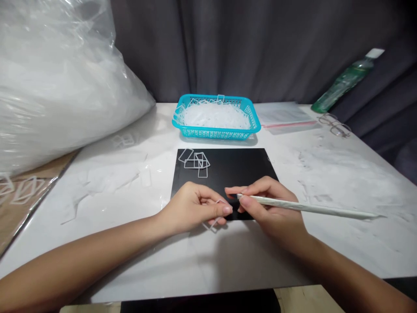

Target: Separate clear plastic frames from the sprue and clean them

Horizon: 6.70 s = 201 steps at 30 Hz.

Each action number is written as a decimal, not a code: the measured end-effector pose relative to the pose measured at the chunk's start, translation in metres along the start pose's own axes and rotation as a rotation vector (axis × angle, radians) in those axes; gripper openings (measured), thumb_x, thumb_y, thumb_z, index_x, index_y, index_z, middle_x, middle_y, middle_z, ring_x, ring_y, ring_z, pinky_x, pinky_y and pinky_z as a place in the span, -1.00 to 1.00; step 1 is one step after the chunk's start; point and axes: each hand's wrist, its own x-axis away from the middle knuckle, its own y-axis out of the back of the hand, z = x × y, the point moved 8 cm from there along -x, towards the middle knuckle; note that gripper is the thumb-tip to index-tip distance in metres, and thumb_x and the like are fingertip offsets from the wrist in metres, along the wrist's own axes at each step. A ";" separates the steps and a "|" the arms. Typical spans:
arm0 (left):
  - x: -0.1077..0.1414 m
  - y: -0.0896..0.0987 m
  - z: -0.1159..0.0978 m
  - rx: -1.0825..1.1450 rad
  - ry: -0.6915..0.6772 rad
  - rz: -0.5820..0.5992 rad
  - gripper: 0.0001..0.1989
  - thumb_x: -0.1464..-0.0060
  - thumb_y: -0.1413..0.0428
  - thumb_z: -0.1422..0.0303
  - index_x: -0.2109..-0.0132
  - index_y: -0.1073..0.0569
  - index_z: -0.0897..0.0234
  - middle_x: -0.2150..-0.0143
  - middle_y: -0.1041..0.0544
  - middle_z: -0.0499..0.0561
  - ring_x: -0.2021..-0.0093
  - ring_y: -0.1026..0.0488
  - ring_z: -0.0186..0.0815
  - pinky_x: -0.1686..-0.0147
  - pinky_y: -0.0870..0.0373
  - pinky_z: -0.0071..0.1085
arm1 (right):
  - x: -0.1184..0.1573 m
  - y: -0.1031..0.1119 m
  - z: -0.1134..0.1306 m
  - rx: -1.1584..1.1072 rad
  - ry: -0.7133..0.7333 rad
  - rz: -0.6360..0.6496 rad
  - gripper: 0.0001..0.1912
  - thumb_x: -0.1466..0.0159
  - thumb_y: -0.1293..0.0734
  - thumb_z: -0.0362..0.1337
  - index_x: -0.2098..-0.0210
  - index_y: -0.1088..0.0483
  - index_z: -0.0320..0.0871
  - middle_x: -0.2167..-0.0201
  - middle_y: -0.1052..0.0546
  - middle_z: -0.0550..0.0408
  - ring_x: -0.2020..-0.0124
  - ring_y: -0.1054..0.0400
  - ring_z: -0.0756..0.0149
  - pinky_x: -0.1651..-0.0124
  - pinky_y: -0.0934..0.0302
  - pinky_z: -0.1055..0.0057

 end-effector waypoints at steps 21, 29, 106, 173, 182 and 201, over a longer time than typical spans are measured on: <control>0.004 0.001 0.005 -0.043 0.096 -0.027 -0.79 0.15 -0.35 0.34 0.51 -0.51 0.36 0.69 -0.47 -0.08 0.72 -0.32 -0.54 0.71 -0.22 -0.69 | 0.002 -0.007 -0.003 -0.023 -0.042 0.123 -0.92 -0.20 -0.40 -0.31 0.36 -0.38 -0.09 0.28 -0.64 0.07 0.26 -0.56 0.27 0.30 -0.46 0.45; 0.005 0.001 0.003 0.007 0.077 -0.030 -0.80 0.09 -0.32 0.33 0.50 -0.50 0.37 0.70 -0.47 -0.07 0.71 -0.32 -0.54 0.70 -0.24 -0.69 | 0.003 -0.008 -0.001 0.006 -0.007 0.154 -0.91 -0.21 -0.39 -0.31 0.35 -0.36 -0.09 0.28 -0.64 0.06 0.29 -0.56 0.28 0.33 -0.45 0.44; 0.003 0.003 0.009 -0.059 0.050 -0.063 -0.71 0.06 -0.29 0.24 0.48 -0.44 0.39 0.67 -0.47 -0.08 0.67 -0.42 -0.47 0.68 -0.30 -0.64 | 0.005 -0.009 -0.015 0.112 0.031 0.200 -0.94 -0.23 -0.35 -0.30 0.36 -0.36 -0.06 0.33 -0.63 0.12 0.35 -0.54 0.32 0.33 -0.42 0.44; 0.018 0.019 -0.016 -1.297 -0.509 0.023 -0.61 -0.20 -0.03 0.17 -0.06 -0.48 0.27 0.08 -0.53 0.20 0.11 -0.43 -0.11 0.10 -0.31 -0.27 | -0.051 0.113 -0.007 0.839 0.136 -0.286 -0.81 -0.20 -0.33 -0.11 0.36 -0.48 -0.08 0.31 -0.61 0.00 0.29 -0.50 0.12 0.23 -0.31 0.26; 0.017 0.026 -0.014 -1.170 -0.611 -0.057 -0.71 -0.22 0.00 0.20 0.19 -0.58 0.21 0.14 -0.55 0.12 0.16 -0.43 -0.23 0.08 -0.29 -0.32 | -0.041 0.198 -0.003 1.067 -0.119 -0.623 -0.64 -0.17 -0.32 -0.11 0.16 -0.44 -0.24 0.34 -0.53 -0.28 0.16 -0.41 -0.16 0.12 -0.16 0.00; 0.024 0.019 0.006 -0.258 -0.369 -0.128 -0.71 -0.25 0.05 0.14 0.27 -0.24 0.29 0.46 -0.24 -0.13 0.47 -0.17 -0.46 0.47 -0.13 -0.52 | 0.006 -0.041 -0.043 -0.088 -0.254 0.332 -0.64 -0.27 -0.31 -0.17 0.49 -0.03 -0.09 0.46 -0.49 0.12 0.38 -0.48 0.34 0.34 -0.36 0.42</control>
